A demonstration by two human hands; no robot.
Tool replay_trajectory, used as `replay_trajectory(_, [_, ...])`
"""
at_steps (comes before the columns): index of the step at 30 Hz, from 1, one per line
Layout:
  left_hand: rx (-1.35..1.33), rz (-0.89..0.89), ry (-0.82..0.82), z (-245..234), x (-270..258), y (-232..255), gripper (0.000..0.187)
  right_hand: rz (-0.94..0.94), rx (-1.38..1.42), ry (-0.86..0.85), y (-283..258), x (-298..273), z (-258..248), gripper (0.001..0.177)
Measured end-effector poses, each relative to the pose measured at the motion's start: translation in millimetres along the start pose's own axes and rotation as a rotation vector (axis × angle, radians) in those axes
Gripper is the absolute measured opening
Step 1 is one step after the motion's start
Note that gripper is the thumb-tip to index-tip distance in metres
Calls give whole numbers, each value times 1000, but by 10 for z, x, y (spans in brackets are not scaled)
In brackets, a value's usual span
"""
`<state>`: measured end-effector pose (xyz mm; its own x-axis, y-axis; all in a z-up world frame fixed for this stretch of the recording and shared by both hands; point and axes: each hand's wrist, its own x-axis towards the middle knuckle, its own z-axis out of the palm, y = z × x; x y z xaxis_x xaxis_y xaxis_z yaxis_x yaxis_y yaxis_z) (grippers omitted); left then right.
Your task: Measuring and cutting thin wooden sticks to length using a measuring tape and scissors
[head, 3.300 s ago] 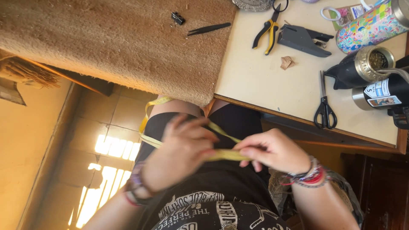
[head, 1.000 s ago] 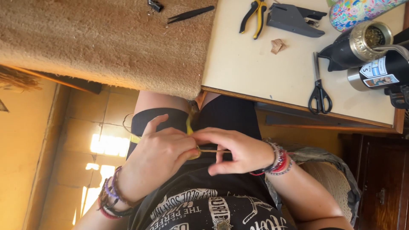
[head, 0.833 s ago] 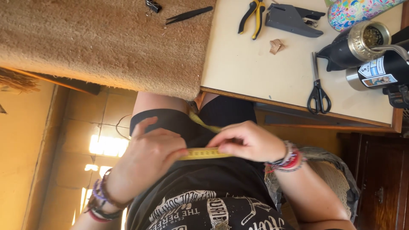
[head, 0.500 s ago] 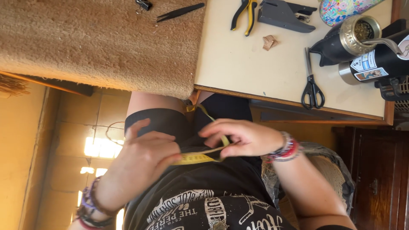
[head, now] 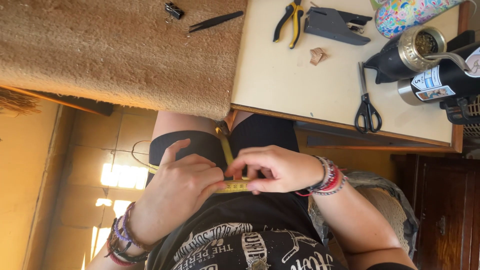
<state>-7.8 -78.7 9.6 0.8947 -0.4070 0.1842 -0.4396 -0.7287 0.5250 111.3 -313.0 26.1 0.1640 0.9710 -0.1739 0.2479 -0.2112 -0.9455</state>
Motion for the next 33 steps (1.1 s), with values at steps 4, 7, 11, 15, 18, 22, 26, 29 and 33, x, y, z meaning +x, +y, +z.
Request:
replay_trajectory(4, [37,-23,27,-97,-40,-45,21,-39,-85,-39,130,-167,-81,29])
replay_trajectory(7, [21,-68,59,-118,-130,-151,19,52,-58,44,175,-375,-183,28])
replay_trajectory(11, [56,-128,42,-87,-240,-264,18,367,93,241,209,-659,-244,21])
replay_trajectory(15, [64,-197,-11,-58,-283,-317,21,437,134,318,263,-836,-254,15])
replay_trajectory(18, [86,-213,-16,-50,-309,-327,19,432,170,331,268,-874,-269,14])
replay_trajectory(22, [116,-214,0,-41,-335,-356,18,451,187,354,349,-911,-264,11])
replay_trajectory(26, [87,-239,-30,-2,-364,-398,17,430,174,380,329,-860,-222,8])
replay_trajectory(29, [79,-243,-68,42,-386,-441,19,412,97,430,328,-807,-170,5])
replay_trajectory(33, [103,-382,-275,105,-407,-542,30,287,-259,492,495,-677,-55,5])
